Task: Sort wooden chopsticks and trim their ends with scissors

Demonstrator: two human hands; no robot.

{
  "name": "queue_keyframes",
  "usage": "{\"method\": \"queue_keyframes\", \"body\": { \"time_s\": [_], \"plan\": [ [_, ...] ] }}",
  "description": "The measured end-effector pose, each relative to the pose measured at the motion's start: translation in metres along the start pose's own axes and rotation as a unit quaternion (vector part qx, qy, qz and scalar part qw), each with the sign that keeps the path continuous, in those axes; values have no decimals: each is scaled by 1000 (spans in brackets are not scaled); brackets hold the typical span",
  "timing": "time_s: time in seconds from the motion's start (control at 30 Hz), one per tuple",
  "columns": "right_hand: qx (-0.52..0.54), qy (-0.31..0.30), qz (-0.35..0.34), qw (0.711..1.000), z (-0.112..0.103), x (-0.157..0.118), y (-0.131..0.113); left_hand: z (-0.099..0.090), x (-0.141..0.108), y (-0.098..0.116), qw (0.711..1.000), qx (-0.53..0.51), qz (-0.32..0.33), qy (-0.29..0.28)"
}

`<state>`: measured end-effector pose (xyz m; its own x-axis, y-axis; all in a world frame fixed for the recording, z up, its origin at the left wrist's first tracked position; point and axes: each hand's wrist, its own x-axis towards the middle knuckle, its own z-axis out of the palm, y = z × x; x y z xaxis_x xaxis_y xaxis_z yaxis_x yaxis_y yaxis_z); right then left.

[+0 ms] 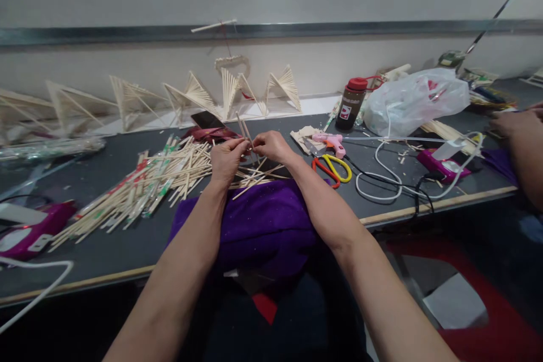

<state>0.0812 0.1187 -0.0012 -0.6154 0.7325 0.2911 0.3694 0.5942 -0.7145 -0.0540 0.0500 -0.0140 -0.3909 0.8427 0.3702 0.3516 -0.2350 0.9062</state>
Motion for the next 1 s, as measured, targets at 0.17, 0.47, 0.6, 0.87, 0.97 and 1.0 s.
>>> {"method": "queue_keyframes", "body": {
  "time_s": [0.17,0.47,0.6,0.87,0.97,1.0],
  "plan": [
    [-32,3,-10,999,8,-2,-4,-4,3,-4,1000,-12,-9,4],
    [-31,7,-5,999,10,0,-2,-4,2,-3,999,-46,-1,-4],
    [-24,27,-30,999,-11,-7,-18,-12,4,4,996,-80,10,39],
    [-241,-184,-99,948,-26,-58,-60,-32,9,13,981,-127,-5,147],
    [-294,-230,-98,923,-22,-64,-60,-36,9,13,976,-143,-5,165],
    [-294,-230,-97,922,-21,-61,-59,-38,10,13,974,-149,-6,173]
  ]
}}
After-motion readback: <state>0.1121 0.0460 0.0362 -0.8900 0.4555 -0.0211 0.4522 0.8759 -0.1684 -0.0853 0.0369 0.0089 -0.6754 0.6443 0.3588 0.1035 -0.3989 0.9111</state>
